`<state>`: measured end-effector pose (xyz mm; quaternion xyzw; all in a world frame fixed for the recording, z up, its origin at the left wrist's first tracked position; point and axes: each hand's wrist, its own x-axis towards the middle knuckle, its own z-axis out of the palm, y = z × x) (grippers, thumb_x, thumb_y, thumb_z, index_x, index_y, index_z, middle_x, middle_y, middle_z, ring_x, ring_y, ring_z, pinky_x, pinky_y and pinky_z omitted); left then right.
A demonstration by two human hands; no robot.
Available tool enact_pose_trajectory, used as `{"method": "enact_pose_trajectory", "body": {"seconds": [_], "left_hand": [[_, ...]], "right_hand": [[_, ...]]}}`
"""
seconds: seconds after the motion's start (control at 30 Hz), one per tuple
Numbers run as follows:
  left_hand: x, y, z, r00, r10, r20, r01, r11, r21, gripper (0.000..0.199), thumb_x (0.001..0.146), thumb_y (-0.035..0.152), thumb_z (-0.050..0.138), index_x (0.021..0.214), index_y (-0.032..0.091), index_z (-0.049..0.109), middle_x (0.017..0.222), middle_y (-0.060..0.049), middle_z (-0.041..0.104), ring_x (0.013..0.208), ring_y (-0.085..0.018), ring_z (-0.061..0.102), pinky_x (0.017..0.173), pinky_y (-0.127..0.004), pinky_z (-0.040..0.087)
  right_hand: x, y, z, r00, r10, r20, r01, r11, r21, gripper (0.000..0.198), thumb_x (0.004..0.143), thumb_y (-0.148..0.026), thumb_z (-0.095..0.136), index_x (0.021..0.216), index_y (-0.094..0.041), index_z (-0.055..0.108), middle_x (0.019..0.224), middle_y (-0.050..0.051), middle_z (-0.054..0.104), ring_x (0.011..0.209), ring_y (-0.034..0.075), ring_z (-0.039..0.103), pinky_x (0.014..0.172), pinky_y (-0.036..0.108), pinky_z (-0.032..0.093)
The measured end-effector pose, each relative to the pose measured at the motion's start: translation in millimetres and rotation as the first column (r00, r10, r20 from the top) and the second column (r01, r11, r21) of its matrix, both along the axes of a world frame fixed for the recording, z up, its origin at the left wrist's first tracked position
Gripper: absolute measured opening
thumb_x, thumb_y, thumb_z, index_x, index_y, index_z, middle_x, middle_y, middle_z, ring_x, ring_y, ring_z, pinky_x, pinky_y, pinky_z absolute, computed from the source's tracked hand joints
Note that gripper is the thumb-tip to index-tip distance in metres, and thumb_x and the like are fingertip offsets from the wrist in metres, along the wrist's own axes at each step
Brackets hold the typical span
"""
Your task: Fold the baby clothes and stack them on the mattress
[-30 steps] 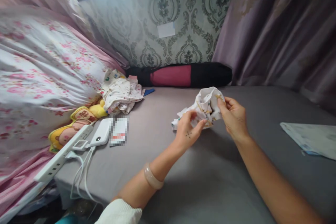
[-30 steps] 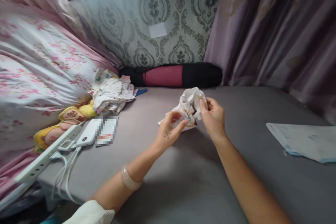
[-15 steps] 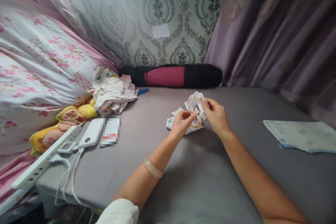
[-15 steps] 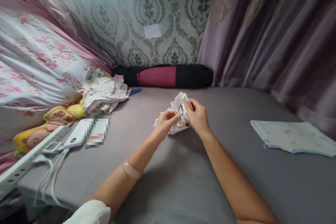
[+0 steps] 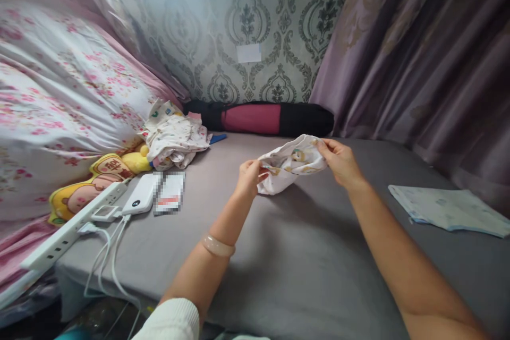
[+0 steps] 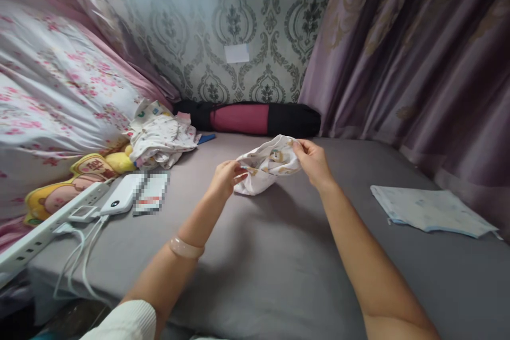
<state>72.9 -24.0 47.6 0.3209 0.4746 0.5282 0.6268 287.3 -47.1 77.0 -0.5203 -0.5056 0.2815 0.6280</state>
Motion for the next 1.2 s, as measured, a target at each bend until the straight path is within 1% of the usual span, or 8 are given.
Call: {"method": "enact_pose_trajectory", "body": {"seconds": [0.27,0.43,0.57,0.7,0.83,0.93,1.07,1.2], "left_hand": [[-35,33,61.5,0.964,0.147,-0.221,-0.075,0.950,0.304,0.010,0.065,0.014,0.053,0.074,0.018,0.052,0.062,0.003,0.050,0.056,-0.012,0.050,0.056,-0.024,0.044],[-58,48,95.3,0.804,0.318,-0.503,0.182,0.674,0.716,0.010,0.081,0.025,0.053,0.088,0.020,0.060,0.066,0.003,0.053,0.062,-0.011,0.050,0.057,-0.021,0.039],[-79,53,119.2,0.629,0.342,-0.699,0.501,0.508,0.700,0.018,0.080,0.033,0.060,0.090,0.019,0.067,0.070,0.002,0.059,0.064,-0.011,0.050,0.059,-0.021,0.038],[-92,55,135.4,0.473,0.286,-0.833,0.689,0.469,0.552,0.020,0.075,0.035,0.068,0.084,0.018,0.072,0.067,0.001,0.062,0.061,-0.011,0.051,0.058,-0.023,0.039],[-88,53,140.5,0.510,0.510,-0.693,0.576,0.395,0.715,0.018,0.078,0.036,0.065,0.080,0.019,0.072,0.076,-0.001,0.064,0.070,-0.015,0.056,0.066,-0.026,0.043],[-78,53,139.1,0.551,0.680,-0.484,0.405,0.289,0.867,0.019,0.085,0.036,0.058,0.086,0.022,0.071,0.092,-0.003,0.065,0.090,-0.018,0.058,0.081,-0.030,0.044],[-68,65,139.1,0.454,0.650,-0.610,0.581,0.303,0.755,0.019,0.080,0.039,0.065,0.074,0.022,0.070,0.089,-0.002,0.065,0.095,-0.020,0.056,0.094,-0.035,0.040],[-68,78,145.8,0.459,0.714,-0.529,0.424,0.347,0.837,0.024,0.082,0.042,0.062,0.080,0.021,0.072,0.094,-0.004,0.063,0.102,-0.021,0.052,0.098,-0.037,0.036]], "right_hand": [[6,-18,68,0.971,0.049,0.232,-0.042,0.999,-0.032,0.036,0.065,-0.056,0.075,0.083,-0.024,0.072,0.079,0.003,0.071,0.064,0.018,0.062,0.052,0.029,0.047],[19,-25,94,0.864,0.048,0.501,-0.046,0.999,-0.017,0.037,0.074,-0.057,0.068,0.091,-0.024,0.073,0.078,0.003,0.071,0.064,0.018,0.061,0.051,0.029,0.044],[42,-21,102,0.771,-0.014,0.637,-0.001,1.000,0.023,0.037,0.076,-0.054,0.069,0.096,-0.024,0.074,0.084,0.004,0.073,0.071,0.019,0.061,0.058,0.029,0.044],[57,-24,106,0.709,0.038,0.704,-0.028,0.999,-0.026,0.039,0.075,-0.058,0.068,0.096,-0.025,0.074,0.084,0.003,0.072,0.073,0.020,0.062,0.062,0.032,0.046],[49,-31,109,0.702,-0.152,0.695,0.070,0.987,0.146,0.035,0.079,-0.056,0.066,0.095,-0.026,0.074,0.086,0.004,0.072,0.078,0.022,0.062,0.068,0.035,0.048],[39,-27,107,0.649,-0.442,0.620,0.181,0.881,0.438,0.029,0.086,-0.050,0.059,0.094,-0.025,0.073,0.098,0.006,0.071,0.090,0.023,0.062,0.082,0.038,0.047],[34,-11,104,0.489,-0.455,0.745,0.112,0.879,0.464,0.024,0.084,-0.046,0.061,0.078,-0.026,0.073,0.103,0.004,0.070,0.098,0.025,0.060,0.090,0.043,0.043],[31,1,106,0.474,-0.637,0.608,0.267,0.762,0.590,0.024,0.085,-0.045,0.061,0.082,-0.024,0.072,0.107,0.007,0.067,0.102,0.026,0.057,0.089,0.044,0.042]]}}
